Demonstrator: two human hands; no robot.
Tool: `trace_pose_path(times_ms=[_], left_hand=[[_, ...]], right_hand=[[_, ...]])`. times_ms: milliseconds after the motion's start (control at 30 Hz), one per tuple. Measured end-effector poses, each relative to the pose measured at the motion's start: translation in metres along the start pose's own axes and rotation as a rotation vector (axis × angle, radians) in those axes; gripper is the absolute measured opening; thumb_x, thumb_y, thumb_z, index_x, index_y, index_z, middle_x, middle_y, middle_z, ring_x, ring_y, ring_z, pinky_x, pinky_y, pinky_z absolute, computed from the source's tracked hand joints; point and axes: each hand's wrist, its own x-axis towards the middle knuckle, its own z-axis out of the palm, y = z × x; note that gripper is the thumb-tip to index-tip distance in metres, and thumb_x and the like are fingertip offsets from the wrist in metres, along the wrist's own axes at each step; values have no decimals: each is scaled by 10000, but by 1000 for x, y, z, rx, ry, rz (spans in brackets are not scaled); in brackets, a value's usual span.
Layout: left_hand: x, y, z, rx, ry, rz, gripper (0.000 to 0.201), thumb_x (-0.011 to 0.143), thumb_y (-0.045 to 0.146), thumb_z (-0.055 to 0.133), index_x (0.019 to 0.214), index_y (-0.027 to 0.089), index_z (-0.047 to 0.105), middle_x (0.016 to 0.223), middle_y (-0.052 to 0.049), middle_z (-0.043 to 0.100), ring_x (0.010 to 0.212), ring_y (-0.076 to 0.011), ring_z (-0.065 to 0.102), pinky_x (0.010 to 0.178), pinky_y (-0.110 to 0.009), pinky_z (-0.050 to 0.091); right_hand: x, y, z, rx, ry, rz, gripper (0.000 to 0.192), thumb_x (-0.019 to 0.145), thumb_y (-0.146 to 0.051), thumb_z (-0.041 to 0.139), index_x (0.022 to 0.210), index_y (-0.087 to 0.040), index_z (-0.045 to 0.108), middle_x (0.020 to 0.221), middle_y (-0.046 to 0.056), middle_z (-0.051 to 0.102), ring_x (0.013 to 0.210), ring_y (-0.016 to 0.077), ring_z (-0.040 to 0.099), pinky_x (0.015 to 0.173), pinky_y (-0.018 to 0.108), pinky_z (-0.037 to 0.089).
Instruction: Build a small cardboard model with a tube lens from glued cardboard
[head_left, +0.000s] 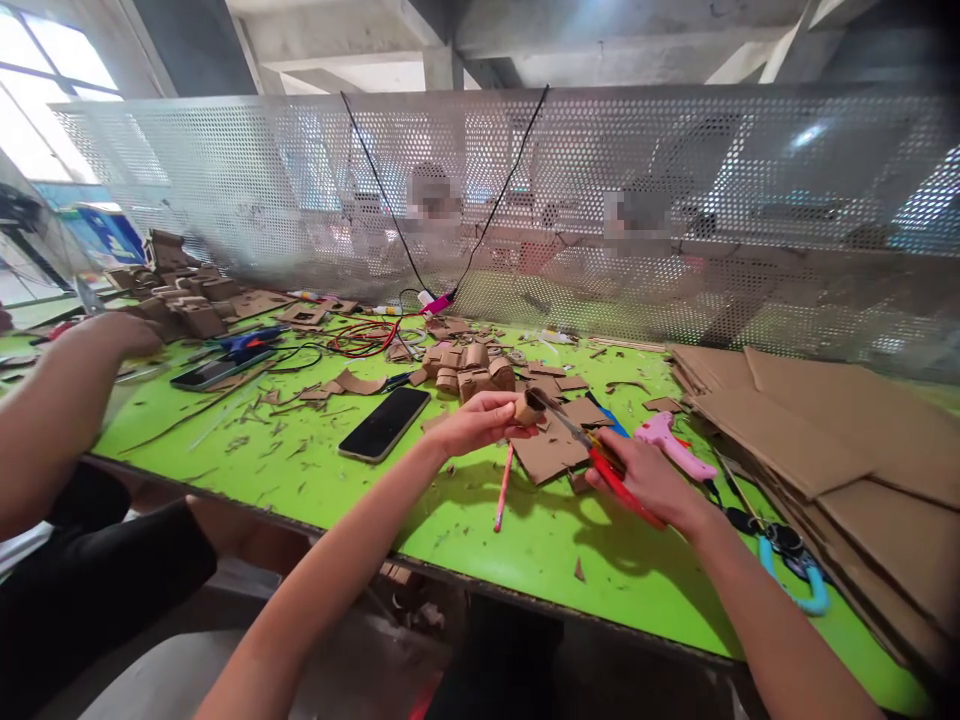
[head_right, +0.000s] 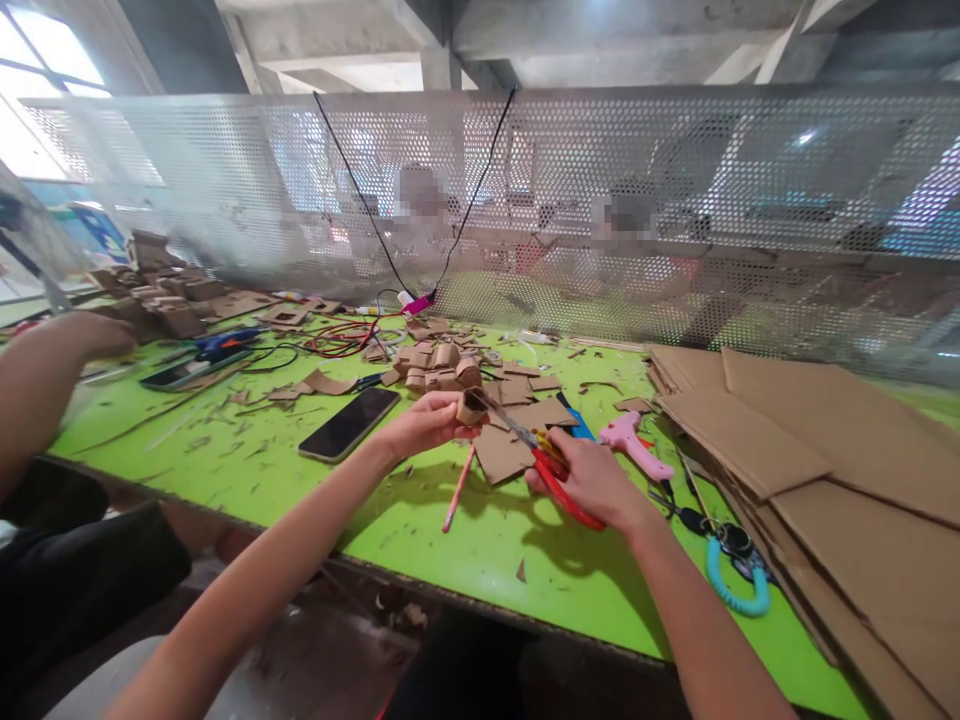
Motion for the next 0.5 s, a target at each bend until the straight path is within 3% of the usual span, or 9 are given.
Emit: trace_pose_path(times_ms=[267, 500], left_hand=[[-1, -2, -3, -60, 39, -57, 379, 688, 376, 783, 937, 102, 705, 919, -107, 716, 803, -152, 690, 767, -214, 520], [1, -6, -7, -101, 123, -101, 389, 654, 385, 796, 897, 101, 688, 846, -95, 714, 722, -136, 673, 701, -213, 523]], right_hand=[[2, 8, 0, -93, 50, 5, 344, 811, -567, 530, 776, -225, 501, 654, 12, 596, 549, 159, 484, 537, 251, 279], [2, 9, -1, -31, 63, -20, 344, 818, -553, 516, 744, -218, 537, 608, 12, 584, 541, 158, 491, 540, 253, 286]])
